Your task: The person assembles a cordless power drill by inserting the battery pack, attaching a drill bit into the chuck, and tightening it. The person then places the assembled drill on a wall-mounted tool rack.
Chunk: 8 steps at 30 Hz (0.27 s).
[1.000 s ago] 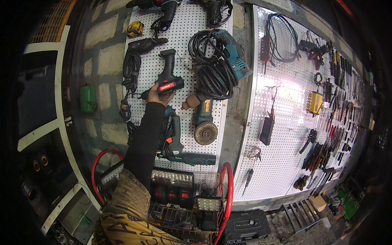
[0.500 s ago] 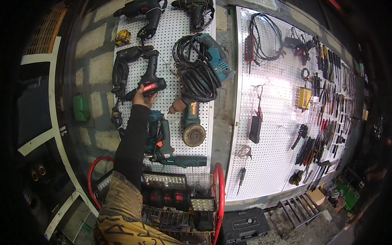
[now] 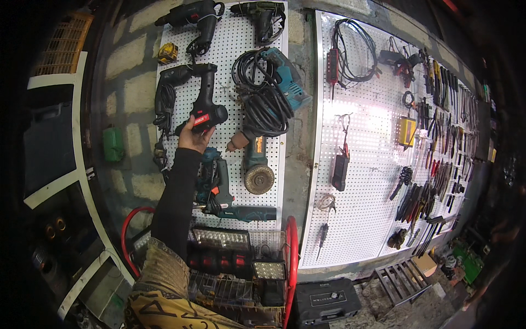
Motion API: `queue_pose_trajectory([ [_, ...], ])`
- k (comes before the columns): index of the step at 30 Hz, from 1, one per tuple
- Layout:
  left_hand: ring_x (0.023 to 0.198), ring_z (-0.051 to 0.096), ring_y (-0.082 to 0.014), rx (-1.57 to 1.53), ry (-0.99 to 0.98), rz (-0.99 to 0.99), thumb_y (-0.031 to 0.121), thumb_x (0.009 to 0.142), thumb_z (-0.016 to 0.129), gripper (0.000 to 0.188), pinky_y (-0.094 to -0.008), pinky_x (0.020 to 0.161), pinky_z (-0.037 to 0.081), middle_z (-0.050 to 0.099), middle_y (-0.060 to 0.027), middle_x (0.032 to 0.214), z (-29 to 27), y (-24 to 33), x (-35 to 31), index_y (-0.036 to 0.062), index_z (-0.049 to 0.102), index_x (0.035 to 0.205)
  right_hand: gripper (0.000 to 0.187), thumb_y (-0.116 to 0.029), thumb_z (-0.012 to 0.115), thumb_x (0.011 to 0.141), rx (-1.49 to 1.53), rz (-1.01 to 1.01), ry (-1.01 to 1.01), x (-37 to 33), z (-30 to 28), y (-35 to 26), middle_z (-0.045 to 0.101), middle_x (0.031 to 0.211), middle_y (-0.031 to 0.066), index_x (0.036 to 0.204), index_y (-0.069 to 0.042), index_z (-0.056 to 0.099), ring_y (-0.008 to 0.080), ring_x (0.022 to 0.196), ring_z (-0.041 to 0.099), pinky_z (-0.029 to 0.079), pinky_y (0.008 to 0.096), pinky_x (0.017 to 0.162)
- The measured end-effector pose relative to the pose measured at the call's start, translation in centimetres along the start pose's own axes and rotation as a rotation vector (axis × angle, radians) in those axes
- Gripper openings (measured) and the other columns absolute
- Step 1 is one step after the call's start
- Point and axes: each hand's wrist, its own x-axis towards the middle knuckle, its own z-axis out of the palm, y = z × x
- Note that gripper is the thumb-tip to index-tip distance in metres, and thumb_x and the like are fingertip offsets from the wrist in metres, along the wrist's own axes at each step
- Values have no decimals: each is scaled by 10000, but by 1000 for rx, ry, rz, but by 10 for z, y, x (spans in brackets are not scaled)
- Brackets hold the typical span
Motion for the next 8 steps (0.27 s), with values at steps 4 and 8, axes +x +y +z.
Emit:
queue_pose_trajectory([
  [4, 1036, 613, -266, 6, -53, -53, 331, 938, 616, 325, -423, 849, 576, 611, -108, 1138, -2, -8, -45, 94, 561, 1153, 327, -50, 603, 917, -66, -144, -8, -7, -10, 8, 620, 1061, 83, 1235, -43, 529, 162, 893, 604, 529, 310, 749],
  [8, 1056, 617, -257, -8, -175, -140, 387, 945, 586, 424, -401, 822, 587, 600, -110, 1186, -10, -13, -106, 129, 516, 1273, 332, -35, 599, 914, -43, -64, -51, -20, -32, 10, 620, 1073, 89, 1239, -50, 530, 169, 911, 605, 528, 317, 770],
])
